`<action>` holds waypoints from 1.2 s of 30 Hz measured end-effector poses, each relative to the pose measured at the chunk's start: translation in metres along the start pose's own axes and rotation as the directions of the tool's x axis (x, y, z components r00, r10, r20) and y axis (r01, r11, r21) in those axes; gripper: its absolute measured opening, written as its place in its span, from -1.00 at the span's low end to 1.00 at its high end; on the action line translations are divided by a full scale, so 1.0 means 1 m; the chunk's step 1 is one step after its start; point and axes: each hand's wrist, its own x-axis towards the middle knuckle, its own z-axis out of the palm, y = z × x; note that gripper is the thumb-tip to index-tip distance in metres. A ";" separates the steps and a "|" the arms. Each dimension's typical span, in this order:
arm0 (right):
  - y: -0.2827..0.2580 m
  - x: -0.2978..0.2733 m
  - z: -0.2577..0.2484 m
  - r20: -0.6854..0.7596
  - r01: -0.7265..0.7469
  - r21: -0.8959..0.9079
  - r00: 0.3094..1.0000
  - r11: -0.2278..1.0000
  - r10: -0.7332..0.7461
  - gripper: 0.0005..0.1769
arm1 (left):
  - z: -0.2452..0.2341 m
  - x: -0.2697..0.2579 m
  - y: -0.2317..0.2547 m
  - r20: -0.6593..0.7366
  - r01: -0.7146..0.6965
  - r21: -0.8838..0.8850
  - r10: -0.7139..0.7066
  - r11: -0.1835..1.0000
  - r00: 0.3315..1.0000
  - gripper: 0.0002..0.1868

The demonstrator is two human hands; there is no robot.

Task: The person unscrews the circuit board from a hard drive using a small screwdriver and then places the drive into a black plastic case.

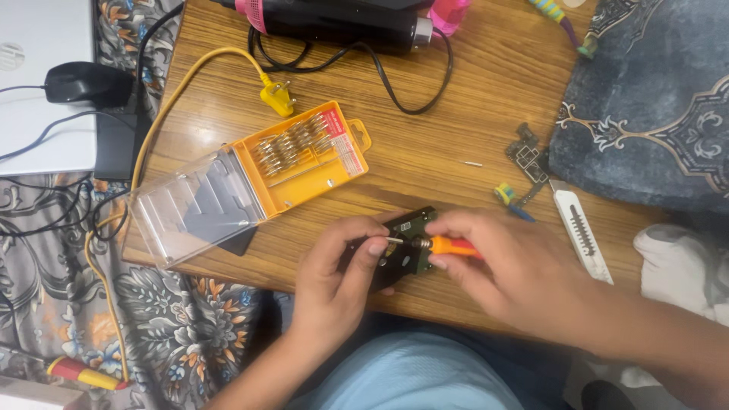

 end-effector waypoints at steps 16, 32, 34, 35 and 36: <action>-0.001 0.006 0.003 -0.027 0.081 0.130 0.997 0.988 -0.079 -0.61 | 0.002 0.001 -0.003 -0.001 -0.001 -0.053 0.001 0.999 1.000 -0.86; 0.001 -0.015 -0.002 -0.154 0.080 0.094 0.986 0.992 -0.065 -0.58 | 0.013 -0.008 0.003 -0.061 -0.200 0.304 0.229 0.931 0.972 -0.57; 0.003 -0.030 0.004 -0.163 0.001 0.049 0.987 0.999 0.007 -0.57 | 0.014 -0.010 0.004 -0.060 -0.251 0.395 0.298 0.884 0.953 -0.58; 0.003 -0.040 0.009 -0.167 -0.054 0.035 0.984 0.998 0.059 -0.58 | 0.013 -0.010 0.004 -0.060 -0.262 0.421 0.315 0.868 0.947 -0.59; 0.003 -0.050 0.016 -0.177 -0.108 0.012 0.978 0.994 0.109 -0.58 | 0.014 -0.008 0.003 -0.057 -0.281 0.442 0.340 0.852 0.939 -0.59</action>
